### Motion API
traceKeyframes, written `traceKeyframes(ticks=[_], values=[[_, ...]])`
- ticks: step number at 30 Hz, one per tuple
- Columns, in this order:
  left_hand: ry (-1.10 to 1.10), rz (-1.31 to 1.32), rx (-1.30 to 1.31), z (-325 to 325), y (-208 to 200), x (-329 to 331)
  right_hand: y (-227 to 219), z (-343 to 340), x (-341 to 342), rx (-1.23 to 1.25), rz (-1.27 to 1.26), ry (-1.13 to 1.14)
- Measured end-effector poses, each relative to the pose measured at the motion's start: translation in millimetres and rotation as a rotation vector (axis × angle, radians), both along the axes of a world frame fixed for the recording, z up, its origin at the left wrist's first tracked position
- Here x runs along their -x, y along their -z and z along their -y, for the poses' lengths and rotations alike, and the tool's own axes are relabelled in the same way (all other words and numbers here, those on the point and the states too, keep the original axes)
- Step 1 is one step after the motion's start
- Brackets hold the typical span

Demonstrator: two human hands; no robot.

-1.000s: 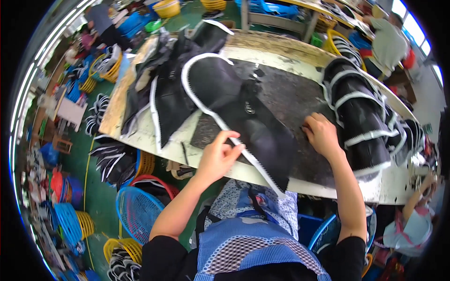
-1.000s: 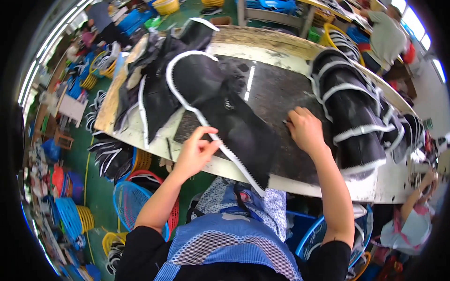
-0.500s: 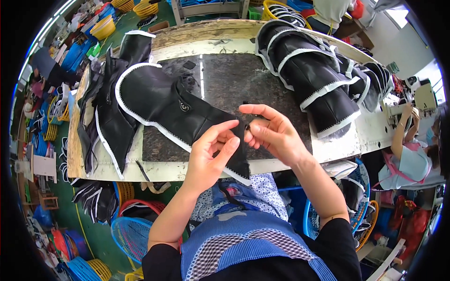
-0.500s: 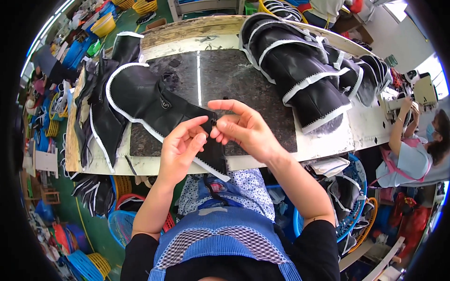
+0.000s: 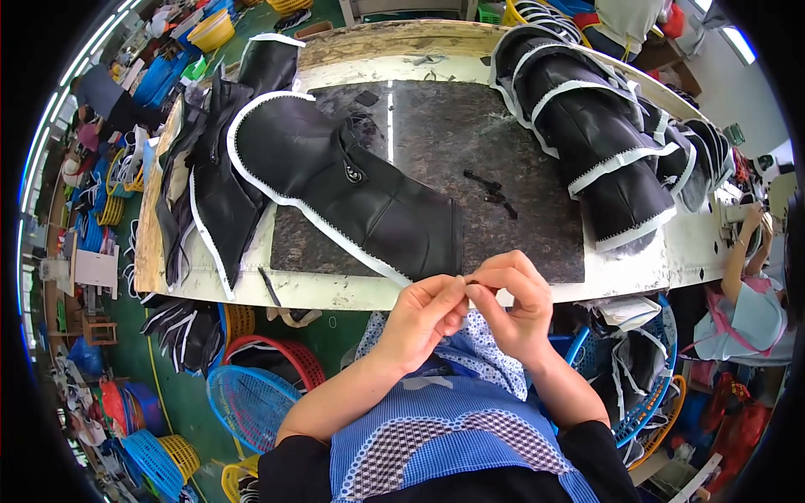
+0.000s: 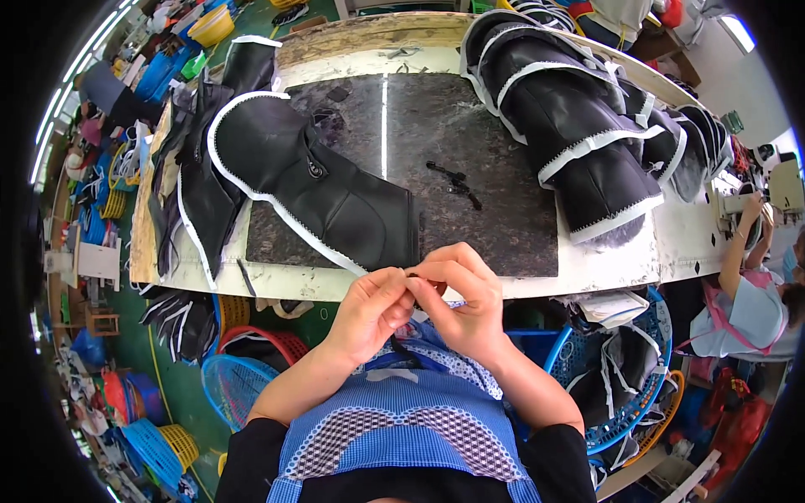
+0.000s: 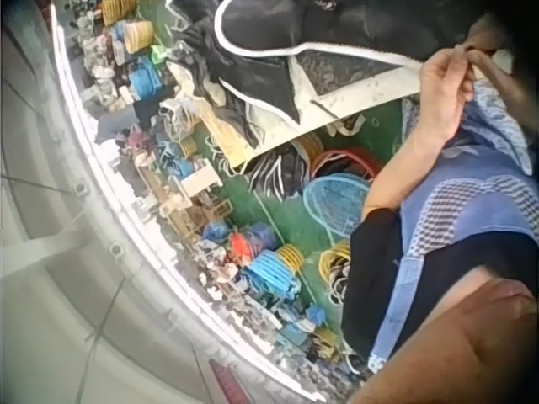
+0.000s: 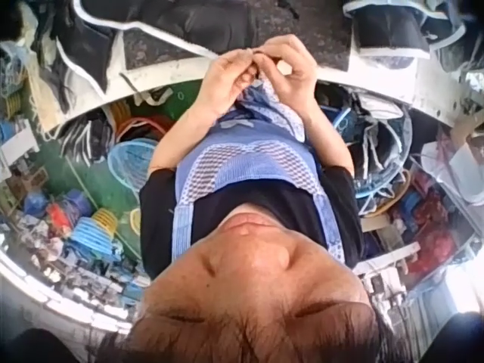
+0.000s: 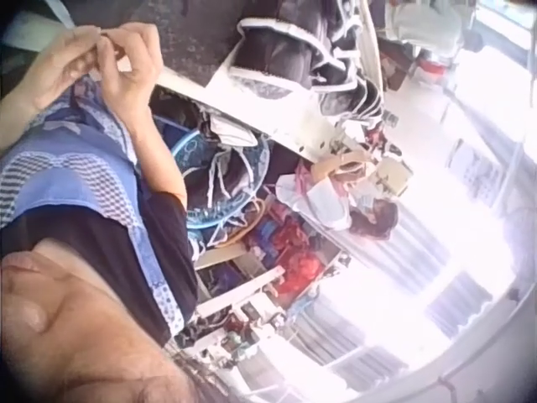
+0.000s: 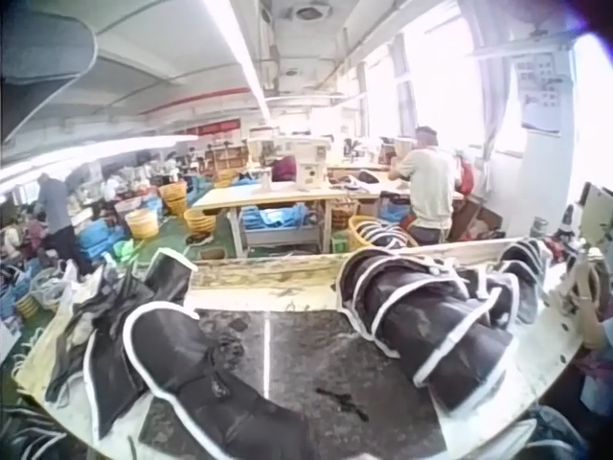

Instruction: Assembling and trimming shoe parts for winter boots on a factory floor.

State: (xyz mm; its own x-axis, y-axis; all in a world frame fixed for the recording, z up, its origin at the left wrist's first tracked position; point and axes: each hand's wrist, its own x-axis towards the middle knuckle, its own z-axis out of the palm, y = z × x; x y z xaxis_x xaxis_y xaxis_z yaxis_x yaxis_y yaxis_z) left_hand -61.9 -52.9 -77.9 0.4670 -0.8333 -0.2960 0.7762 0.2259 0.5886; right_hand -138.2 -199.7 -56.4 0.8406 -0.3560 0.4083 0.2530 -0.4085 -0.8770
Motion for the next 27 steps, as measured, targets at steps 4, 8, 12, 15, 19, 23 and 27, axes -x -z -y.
traceKeyframes(ticks=[4,8,12,15,19,23,27], values=[[0.048,1.83,-0.233,-0.1,-25.7,-23.0,-2.0,25.2,15.6,-0.445,-0.004,0.113],[0.228,2.058,-0.441,-14.2,-5.2,-40.9,4.8,43.5,34.0,-0.648,-0.118,0.069],[0.209,1.97,-0.335,-14.9,-10.3,-64.4,10.2,47.1,37.4,-0.654,-0.201,0.101],[0.105,1.775,-0.408,-16.1,-11.0,-65.9,9.0,51.8,28.6,-0.635,-0.236,-0.023],[0.009,1.526,-0.586,-13.7,-6.0,-56.9,2.7,24.9,-3.8,-0.727,-0.406,-0.284],[-0.337,1.569,-0.551,-18.1,-2.9,-33.9,4.1,26.8,-22.7,-0.938,-0.363,-0.327],[-0.343,1.056,-0.519,-22.9,1.7,3.1,6.8,19.0,-24.4,-1.143,-0.243,-0.407]])
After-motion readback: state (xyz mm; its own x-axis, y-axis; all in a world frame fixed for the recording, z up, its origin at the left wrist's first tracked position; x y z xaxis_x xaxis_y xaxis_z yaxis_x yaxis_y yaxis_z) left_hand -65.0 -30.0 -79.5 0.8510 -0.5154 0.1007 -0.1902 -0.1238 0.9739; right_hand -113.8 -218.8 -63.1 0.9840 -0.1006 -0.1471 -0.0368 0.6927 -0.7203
